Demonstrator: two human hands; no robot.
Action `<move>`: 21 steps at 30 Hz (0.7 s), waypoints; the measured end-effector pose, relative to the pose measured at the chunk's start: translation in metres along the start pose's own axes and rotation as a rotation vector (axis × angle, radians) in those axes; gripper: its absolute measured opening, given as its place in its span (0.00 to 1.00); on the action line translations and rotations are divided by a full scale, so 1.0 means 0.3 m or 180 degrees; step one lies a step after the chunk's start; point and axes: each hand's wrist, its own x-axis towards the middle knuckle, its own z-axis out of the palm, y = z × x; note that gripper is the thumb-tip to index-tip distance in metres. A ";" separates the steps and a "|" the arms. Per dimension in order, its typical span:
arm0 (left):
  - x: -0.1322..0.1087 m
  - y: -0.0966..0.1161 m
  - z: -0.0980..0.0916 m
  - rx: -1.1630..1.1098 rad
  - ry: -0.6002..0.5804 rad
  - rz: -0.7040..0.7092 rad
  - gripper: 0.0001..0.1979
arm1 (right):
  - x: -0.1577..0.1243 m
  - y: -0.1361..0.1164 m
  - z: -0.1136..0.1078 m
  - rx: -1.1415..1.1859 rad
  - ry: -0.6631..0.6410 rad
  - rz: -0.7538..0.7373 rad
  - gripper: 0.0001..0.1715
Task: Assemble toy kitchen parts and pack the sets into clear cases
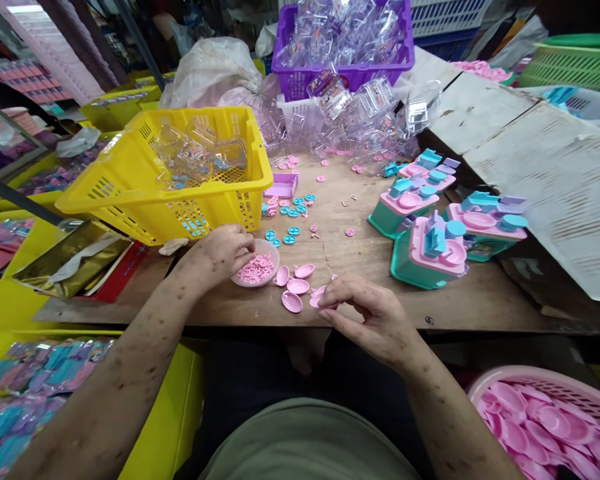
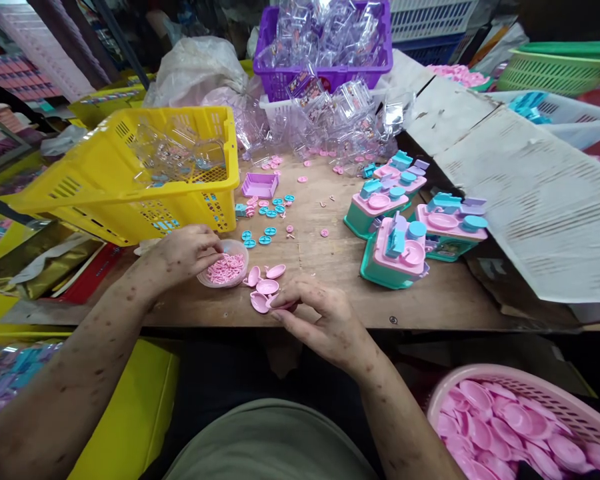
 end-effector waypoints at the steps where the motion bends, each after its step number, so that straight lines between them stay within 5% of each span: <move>1: -0.015 0.014 -0.011 -0.0326 0.0139 -0.0076 0.05 | 0.002 -0.004 -0.001 0.0008 0.0021 -0.0030 0.06; 8: -0.158 0.258 -0.085 -0.2797 0.0670 -0.0208 0.14 | 0.018 -0.094 -0.005 0.0221 0.0354 -0.0342 0.09; 12: -0.211 0.347 -0.093 -0.3166 0.0767 -0.0208 0.09 | 0.029 -0.154 -0.001 0.0338 0.0234 -0.0425 0.07; 21: -0.283 0.413 -0.084 -0.3060 0.1021 -0.0129 0.03 | 0.008 -0.197 0.006 0.0629 0.0083 -0.0473 0.09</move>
